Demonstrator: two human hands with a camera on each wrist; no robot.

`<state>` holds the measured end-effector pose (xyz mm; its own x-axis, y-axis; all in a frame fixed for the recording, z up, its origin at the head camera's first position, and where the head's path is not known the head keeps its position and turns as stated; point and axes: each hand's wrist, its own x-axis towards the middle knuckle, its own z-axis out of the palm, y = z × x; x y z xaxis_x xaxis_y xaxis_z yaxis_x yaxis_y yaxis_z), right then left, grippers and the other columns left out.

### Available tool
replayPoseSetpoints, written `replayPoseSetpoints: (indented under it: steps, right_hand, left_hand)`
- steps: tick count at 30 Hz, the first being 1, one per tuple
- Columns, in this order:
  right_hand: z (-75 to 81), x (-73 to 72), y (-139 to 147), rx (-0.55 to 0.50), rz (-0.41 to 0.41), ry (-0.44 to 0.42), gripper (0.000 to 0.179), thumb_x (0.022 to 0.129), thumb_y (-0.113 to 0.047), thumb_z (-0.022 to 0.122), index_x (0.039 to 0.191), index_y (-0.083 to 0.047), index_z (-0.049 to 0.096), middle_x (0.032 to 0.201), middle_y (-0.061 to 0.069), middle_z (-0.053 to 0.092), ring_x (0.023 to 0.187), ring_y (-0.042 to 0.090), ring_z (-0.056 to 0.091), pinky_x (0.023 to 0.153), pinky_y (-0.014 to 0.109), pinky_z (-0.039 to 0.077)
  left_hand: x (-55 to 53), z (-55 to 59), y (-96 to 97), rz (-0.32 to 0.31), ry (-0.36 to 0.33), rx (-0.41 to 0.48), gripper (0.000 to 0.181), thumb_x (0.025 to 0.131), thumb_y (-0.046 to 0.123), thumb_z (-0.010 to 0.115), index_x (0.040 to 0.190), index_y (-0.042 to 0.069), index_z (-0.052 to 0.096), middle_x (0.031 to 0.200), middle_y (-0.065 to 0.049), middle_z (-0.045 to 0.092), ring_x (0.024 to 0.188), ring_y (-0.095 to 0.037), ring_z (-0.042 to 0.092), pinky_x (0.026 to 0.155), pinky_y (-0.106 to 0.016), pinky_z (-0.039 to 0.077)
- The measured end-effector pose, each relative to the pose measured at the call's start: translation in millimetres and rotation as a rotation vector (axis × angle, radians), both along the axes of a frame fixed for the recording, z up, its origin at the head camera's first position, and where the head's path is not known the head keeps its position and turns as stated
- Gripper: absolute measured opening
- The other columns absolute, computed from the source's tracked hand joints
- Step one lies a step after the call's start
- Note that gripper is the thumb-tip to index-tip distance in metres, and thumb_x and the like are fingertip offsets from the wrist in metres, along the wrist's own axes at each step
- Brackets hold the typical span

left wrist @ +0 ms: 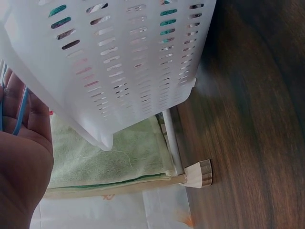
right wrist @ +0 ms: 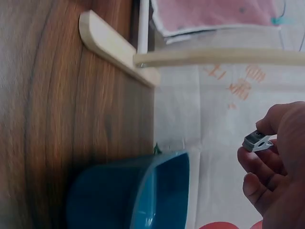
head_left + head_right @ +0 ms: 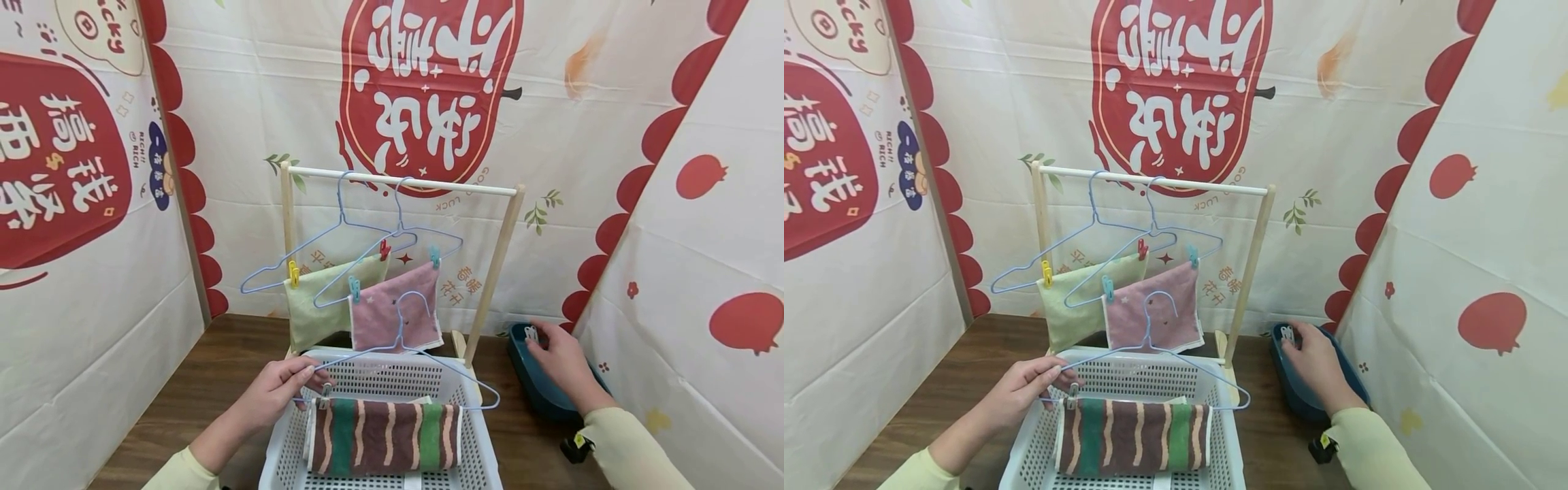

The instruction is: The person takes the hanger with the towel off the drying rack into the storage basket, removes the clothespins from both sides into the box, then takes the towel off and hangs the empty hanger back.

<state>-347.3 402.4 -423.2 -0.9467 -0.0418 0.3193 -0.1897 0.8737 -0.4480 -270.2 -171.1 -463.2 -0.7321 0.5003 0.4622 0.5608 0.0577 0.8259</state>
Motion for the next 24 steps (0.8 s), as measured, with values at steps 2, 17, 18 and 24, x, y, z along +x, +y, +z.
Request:
replayPoseSetpoints:
  steps: [2,17,18,24]
  right_hand:
    - [-1.1,-6.5,2.4,0.019,0.0,-0.022,0.055,0.108,-0.015,0.07,0.155,0.008,0.053,0.142,0.037,0.063,0.118,0.05,0.067,0.098,0.066,0.06]
    - [-8.9,-42.9,23.4,0.197,-0.003,-0.063,0.045,0.102,-0.008,0.074,0.141,0.012,0.063,0.123,0.035,0.072,0.107,0.05,0.07,0.097,0.068,0.058]
    - [-9.8,-45.0,24.8,0.201,0.003,-0.062,0.039,0.102,-0.007,0.074,0.136,0.01,0.066,0.117,0.033,0.073,0.101,0.048,0.07,0.092,0.066,0.06]
    - [-13.9,-56.2,31.5,0.203,0.019,-0.081,0.015,0.099,-0.003,0.073,0.113,0.001,0.068,0.089,0.013,0.069,0.077,0.03,0.06,0.069,0.048,0.055]
  left_hand:
    - [0.0,-0.2,0.4,-0.001,-0.002,-0.001,0.027,0.117,0.002,0.046,0.126,-0.003,0.071,0.117,-0.022,0.079,0.104,-0.017,0.079,0.062,-0.041,0.067]
    - [1.2,1.5,2.3,-0.013,-0.003,0.011,0.027,0.117,0.001,0.046,0.127,-0.005,0.071,0.117,-0.021,0.08,0.103,-0.021,0.08,0.062,-0.042,0.067]
    - [1.0,1.5,2.6,-0.015,-0.004,0.012,0.027,0.117,0.001,0.046,0.127,-0.005,0.071,0.117,-0.021,0.08,0.103,-0.021,0.08,0.062,-0.042,0.067]
    - [-0.7,-0.2,2.7,-0.016,-0.004,0.012,0.028,0.117,0.001,0.045,0.127,-0.003,0.072,0.117,-0.022,0.079,0.102,-0.021,0.079,0.061,-0.044,0.067]
